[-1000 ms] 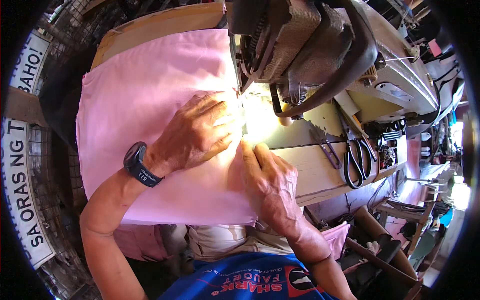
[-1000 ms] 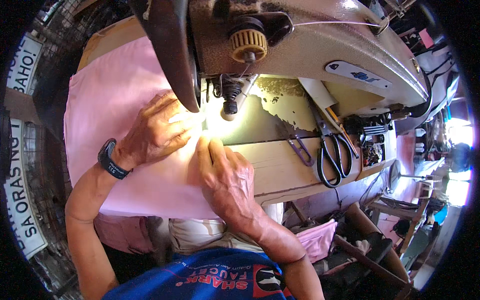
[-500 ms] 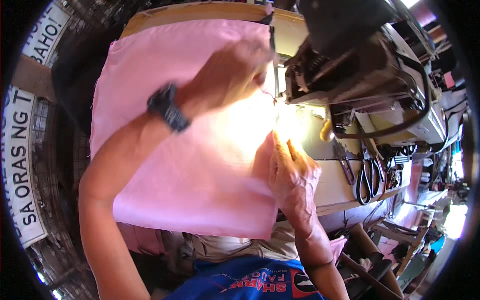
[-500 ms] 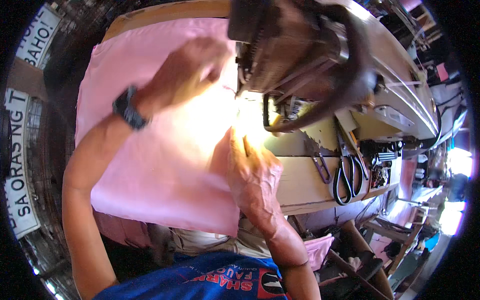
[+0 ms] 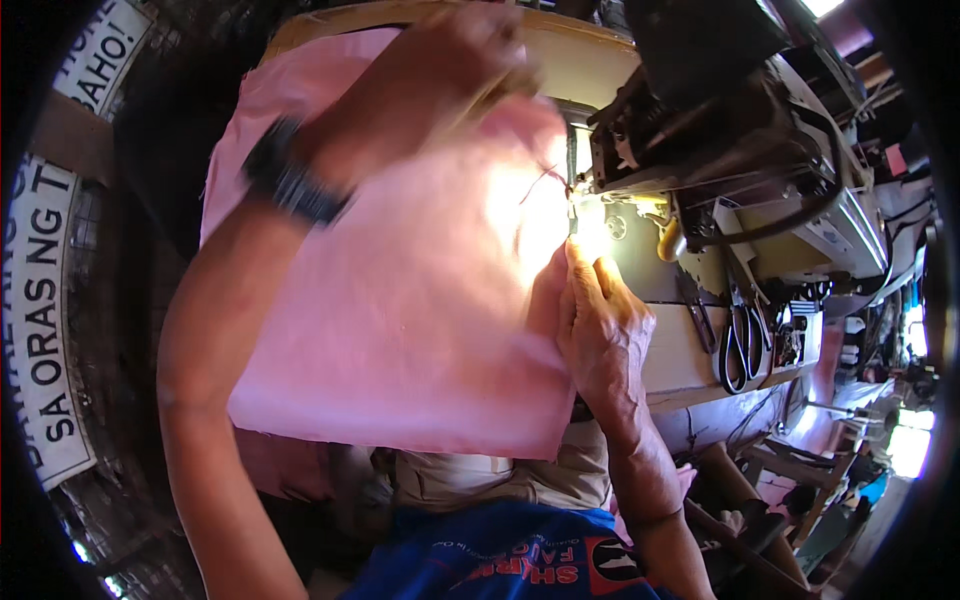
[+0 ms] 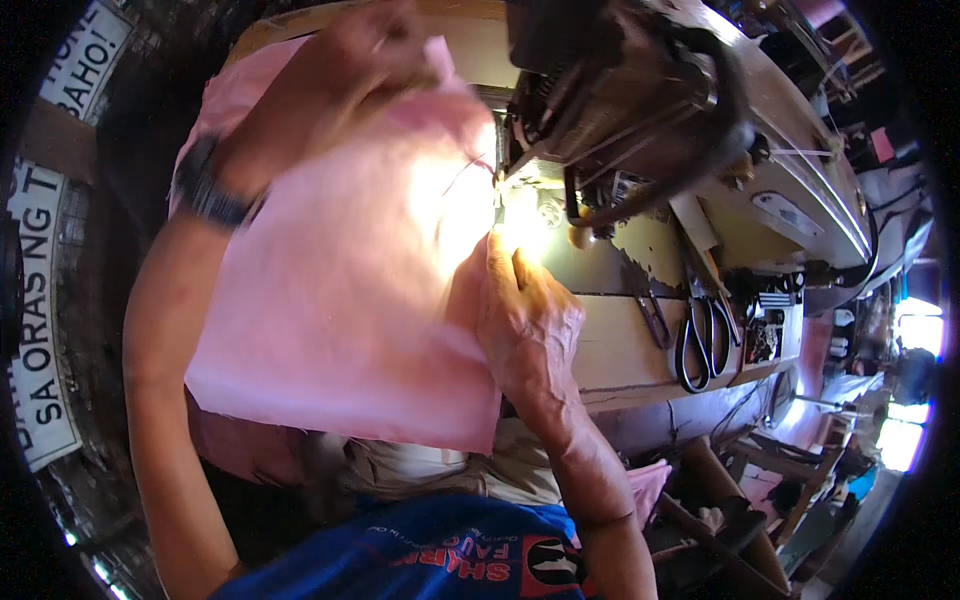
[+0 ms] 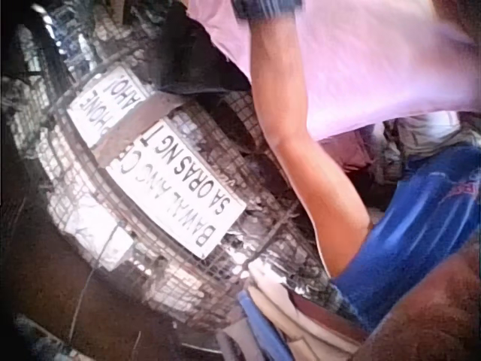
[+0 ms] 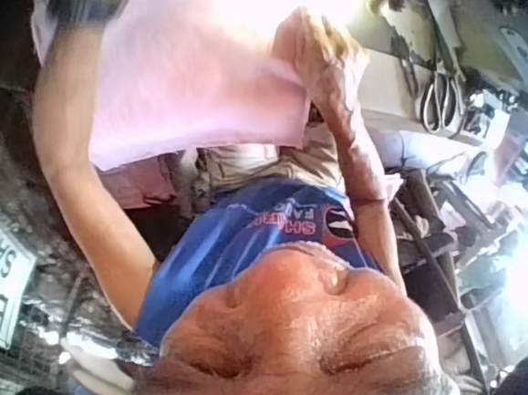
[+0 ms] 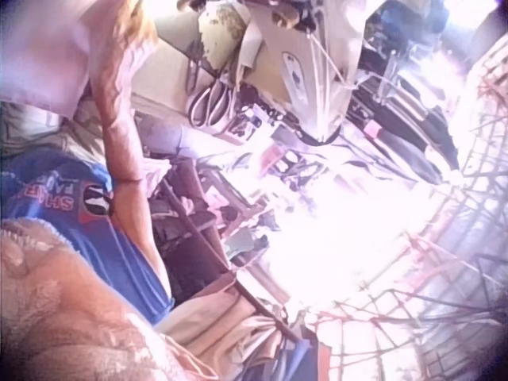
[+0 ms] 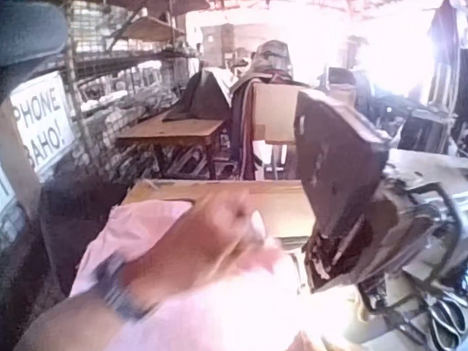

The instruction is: The person is using an industrial sewing machine to sew a pink leather or fabric component, possibly for a bag.

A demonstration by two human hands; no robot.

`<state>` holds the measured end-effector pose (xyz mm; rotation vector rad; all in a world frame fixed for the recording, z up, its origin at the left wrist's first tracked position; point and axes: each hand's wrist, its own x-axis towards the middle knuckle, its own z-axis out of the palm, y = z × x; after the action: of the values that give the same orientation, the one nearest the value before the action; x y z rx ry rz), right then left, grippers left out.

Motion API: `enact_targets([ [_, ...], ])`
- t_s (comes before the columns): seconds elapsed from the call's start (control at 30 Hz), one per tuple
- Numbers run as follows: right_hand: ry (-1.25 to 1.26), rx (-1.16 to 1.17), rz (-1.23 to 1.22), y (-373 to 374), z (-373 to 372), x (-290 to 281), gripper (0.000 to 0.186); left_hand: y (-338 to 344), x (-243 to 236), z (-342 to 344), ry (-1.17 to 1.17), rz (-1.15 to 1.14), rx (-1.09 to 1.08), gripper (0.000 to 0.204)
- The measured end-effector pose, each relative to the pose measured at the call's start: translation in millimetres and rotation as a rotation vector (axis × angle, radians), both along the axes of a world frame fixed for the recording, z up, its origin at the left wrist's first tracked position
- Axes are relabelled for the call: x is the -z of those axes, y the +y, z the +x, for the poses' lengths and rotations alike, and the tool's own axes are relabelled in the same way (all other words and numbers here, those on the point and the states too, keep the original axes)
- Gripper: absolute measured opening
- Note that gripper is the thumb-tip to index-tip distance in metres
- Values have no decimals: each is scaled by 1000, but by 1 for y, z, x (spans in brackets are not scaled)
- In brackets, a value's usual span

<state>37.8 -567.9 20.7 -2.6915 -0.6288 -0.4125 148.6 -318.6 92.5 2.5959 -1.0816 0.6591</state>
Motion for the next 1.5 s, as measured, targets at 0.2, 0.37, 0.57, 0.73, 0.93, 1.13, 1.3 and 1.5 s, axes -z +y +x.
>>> enact_targets([
  [0.2,-83,-78,42,0,0,5,29,27,38,-120,-7,154,-108,24],
  [0.37,-66,-72,61,-2,-1,8,29,26,57,-125,-8,35,-178,32],
  [0.57,-63,-60,74,1,-5,5,28,28,58,-127,-6,26,-175,33],
  [0.73,-36,-47,69,-3,-7,6,28,38,57,-126,-31,-235,-250,35],
  [0.93,421,111,374,-33,-63,-19,39,-10,-5,-169,-322,-233,-507,70],
  [1.13,540,168,553,-54,-103,-19,37,-108,93,-274,243,240,-123,58],
  [1.3,537,147,648,-64,-109,-14,32,-117,113,-271,71,77,-151,50],
  [1.5,450,99,695,-60,-113,-6,30,-98,44,-272,763,-566,-168,38],
])
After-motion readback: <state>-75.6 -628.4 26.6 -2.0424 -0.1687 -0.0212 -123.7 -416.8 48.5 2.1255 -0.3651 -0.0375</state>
